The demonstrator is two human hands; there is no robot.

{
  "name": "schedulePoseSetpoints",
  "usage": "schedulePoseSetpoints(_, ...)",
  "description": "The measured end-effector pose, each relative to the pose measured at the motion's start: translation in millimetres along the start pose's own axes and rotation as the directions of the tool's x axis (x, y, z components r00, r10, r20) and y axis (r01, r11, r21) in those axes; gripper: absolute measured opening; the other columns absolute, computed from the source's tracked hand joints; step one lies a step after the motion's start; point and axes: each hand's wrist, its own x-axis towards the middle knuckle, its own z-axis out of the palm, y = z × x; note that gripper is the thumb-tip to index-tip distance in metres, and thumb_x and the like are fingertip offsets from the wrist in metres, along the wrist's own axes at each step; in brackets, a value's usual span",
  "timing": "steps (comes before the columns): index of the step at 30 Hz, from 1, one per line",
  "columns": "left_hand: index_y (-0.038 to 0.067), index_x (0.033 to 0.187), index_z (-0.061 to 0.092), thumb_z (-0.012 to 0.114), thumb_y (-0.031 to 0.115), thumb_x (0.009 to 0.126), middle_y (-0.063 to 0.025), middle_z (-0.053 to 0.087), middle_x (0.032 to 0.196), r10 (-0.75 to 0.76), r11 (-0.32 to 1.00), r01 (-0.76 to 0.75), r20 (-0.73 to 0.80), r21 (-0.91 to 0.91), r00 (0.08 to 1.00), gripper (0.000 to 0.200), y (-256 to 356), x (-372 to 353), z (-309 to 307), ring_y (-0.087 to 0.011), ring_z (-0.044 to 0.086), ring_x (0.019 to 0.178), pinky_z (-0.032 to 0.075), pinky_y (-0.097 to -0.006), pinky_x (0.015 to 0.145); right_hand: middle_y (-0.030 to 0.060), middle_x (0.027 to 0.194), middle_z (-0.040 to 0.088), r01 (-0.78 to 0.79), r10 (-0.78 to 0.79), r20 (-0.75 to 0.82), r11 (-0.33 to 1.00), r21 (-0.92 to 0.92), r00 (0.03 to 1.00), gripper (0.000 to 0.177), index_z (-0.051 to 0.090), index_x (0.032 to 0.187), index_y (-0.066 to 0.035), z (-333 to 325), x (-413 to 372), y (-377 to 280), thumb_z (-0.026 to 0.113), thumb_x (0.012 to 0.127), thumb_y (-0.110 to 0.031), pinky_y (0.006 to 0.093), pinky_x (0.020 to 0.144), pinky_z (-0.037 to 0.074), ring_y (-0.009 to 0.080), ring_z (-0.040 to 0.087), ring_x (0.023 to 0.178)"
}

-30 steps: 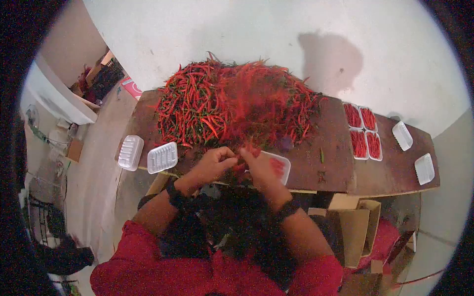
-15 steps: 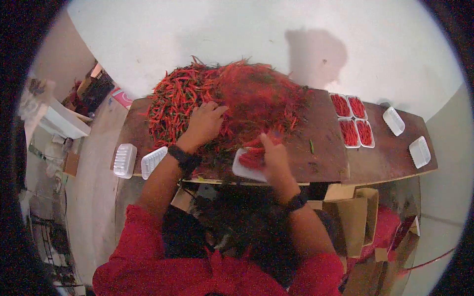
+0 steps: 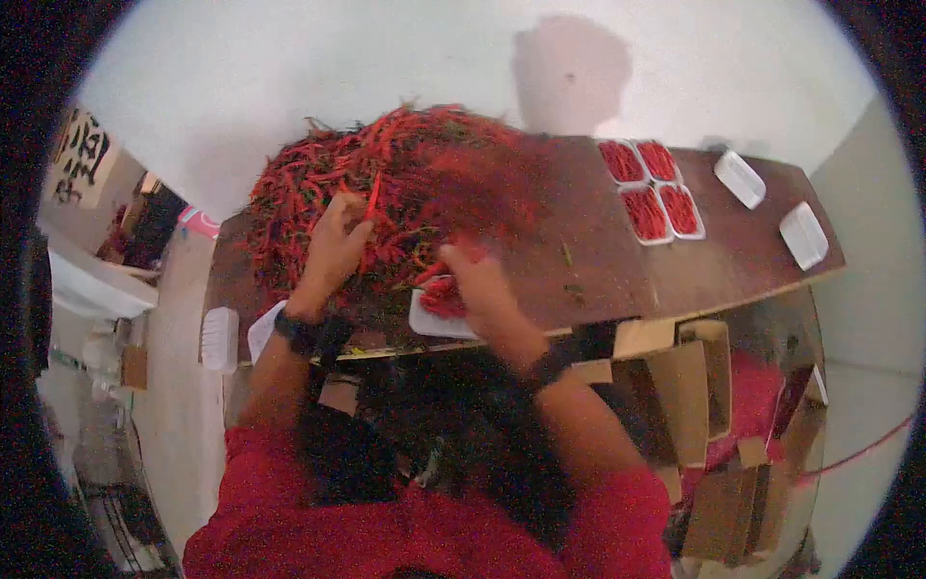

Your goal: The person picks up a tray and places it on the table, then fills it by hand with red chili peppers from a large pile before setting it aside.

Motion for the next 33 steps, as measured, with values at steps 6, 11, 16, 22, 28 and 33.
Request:
schedulePoseSetpoints(6, -0.001, 0.104, 0.053, 0.057, 0.005, 0.081, -0.0085, 0.062, 0.088, -0.067, 0.953, 0.173, 0.385, -0.249, 0.920, 0.024, 28.7, -85.3, 3.2, -0.0135, 0.061, 0.083, 0.047, -0.0275, 0.070, 0.0067, 0.074, 0.063, 0.095, -0.074, 0.065, 0.892, -0.441, 0.995, 0.023, 0.060, 0.087, -0.006, 13.6, -6.4, 27.7, 0.063, 0.083, -0.029, 0.0299, 0.052, 0.049, 0.0151, 0.061, 0.061)
schedulePoseSetpoints(11, -0.001, 0.104, 0.054, 0.055, 0.003, 0.082, -0.0070, 0.061, 0.089, -0.109, 0.957, 0.219, 0.459, -0.192, 0.882, 0.023, 25.0, -102.1, -5.0, -0.0113, 0.059, 0.082, 0.047, -0.0262, 0.070, 0.0043, 0.067, 0.061, 0.268, -0.237, 0.126, 0.843, -0.467, 0.963, 0.021, 0.060, 0.077, -0.005, 5.8, 3.5, 62.5, 0.062, 0.084, -0.025, 0.0257, 0.046, 0.044, 0.0127, 0.058, 0.054)
schedulePoseSetpoints(16, 0.000, 0.100, 0.056, 0.053, 0.007, 0.085, -0.0038, 0.059, 0.080, -0.128, 0.916, 0.267, 0.412, -0.300, 0.902, 0.017, 31.9, -101.9, -11.3, -0.0075, 0.055, 0.070, 0.046, -0.0226, 0.062, 0.0034, 0.063, 0.058, 0.334, -0.335, 0.049, 0.895, -0.296, 0.941, 0.022, 0.060, 0.077, -0.003, 6.0, -6.2, 34.1, 0.062, 0.083, -0.024, 0.0288, 0.046, 0.042, 0.0123, 0.054, 0.051)
schedulePoseSetpoints(22, 0.004, 0.081, 0.053, 0.050, 0.015, 0.091, 0.0012, 0.049, 0.061, -0.129, 0.971, 0.174, 0.254, -0.164, 0.959, 0.015, 11.6, -93.3, -14.0, -0.0053, 0.043, 0.049, 0.034, -0.0208, 0.045, 0.0053, 0.063, 0.057, 0.681, -0.747, -0.084, 0.640, -0.356, 0.659, 0.022, 0.058, 0.082, -0.002, -7.1, -48.5, -33.7, 0.063, 0.081, -0.023, 0.0336, 0.050, 0.043, 0.0138, 0.052, 0.050)
schedulePoseSetpoints(28, 0.006, 0.077, 0.051, 0.049, 0.018, 0.093, 0.0011, 0.049, 0.061, -0.229, 0.923, 0.291, 0.250, -0.250, 0.941, 0.020, 5.3, -96.7, -9.7, -0.0058, 0.043, 0.051, 0.035, -0.0212, 0.047, 0.0050, 0.068, 0.062, 0.722, -0.823, -0.126, 0.550, -0.419, 0.554, 0.022, 0.056, 0.087, -0.003, -86.6, -133.0, -108.9, 0.062, 0.084, -0.023, 0.0288, 0.054, 0.046, 0.0111, 0.057, 0.058)
schedulePoseSetpoints(33, 0.006, 0.074, 0.051, 0.048, 0.021, 0.093, 0.0008, 0.049, 0.060, -0.197, 0.954, 0.243, 0.244, -0.174, 0.949, 0.024, 1.3, -91.7, -1.8, -0.0061, 0.044, 0.050, 0.035, -0.0216, 0.047, 0.0109, 0.070, 0.064, 0.487, -0.884, -0.361, 0.466, -0.739, 0.297, 0.035, 0.060, 0.092, 0.000, -206.2, -203.5, -132.0, 0.069, 0.076, -0.030, 0.0337, 0.057, 0.048, 0.0244, 0.061, 0.059)
